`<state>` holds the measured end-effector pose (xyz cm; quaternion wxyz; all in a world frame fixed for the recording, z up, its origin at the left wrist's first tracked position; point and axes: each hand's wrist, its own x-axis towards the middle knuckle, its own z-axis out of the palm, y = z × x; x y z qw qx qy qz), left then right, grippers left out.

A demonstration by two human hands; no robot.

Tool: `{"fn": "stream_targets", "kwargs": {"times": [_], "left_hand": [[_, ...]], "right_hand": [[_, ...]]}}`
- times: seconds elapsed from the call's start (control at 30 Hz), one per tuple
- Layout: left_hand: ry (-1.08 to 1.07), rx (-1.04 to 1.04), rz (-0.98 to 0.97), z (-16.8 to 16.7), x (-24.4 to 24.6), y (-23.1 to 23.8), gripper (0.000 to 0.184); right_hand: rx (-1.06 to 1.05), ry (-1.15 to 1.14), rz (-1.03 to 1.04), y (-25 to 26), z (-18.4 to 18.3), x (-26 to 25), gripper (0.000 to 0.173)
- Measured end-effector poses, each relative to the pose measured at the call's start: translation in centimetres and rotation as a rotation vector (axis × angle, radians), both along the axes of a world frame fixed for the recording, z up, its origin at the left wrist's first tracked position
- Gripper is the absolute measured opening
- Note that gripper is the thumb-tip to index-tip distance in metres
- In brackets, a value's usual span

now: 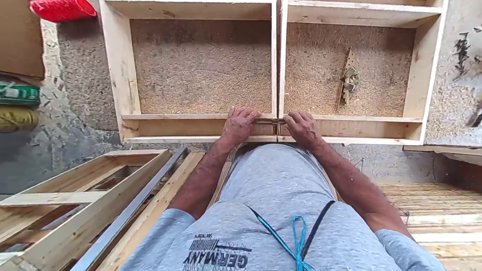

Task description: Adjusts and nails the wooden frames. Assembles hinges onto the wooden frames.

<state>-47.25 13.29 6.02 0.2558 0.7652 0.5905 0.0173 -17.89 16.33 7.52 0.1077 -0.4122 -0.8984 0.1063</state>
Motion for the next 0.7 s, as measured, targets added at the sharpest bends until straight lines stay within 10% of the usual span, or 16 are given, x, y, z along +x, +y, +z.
{"fn": "stream_targets", "kwargs": {"times": [0.13, 0.27, 0.7], "left_hand": [[0.016, 0.088, 0.033, -0.9, 0.7, -0.1, 0.039], [0.139, 0.027, 0.016, -1.3, 1.5, 1.8, 0.031], [0.252, -0.330, -0.196, -0.2, -3.6, 5.2, 0.034]], "right_hand": [[-0.236, -0.204, -0.214, 1.2, -2.3, 3.8, 0.056], [-0.206, -0.215, -0.159, 2.9, -3.2, 3.8, 0.023], [-0.407, -0.330, -0.136, 5.2, -2.3, 10.7, 0.020]]}}
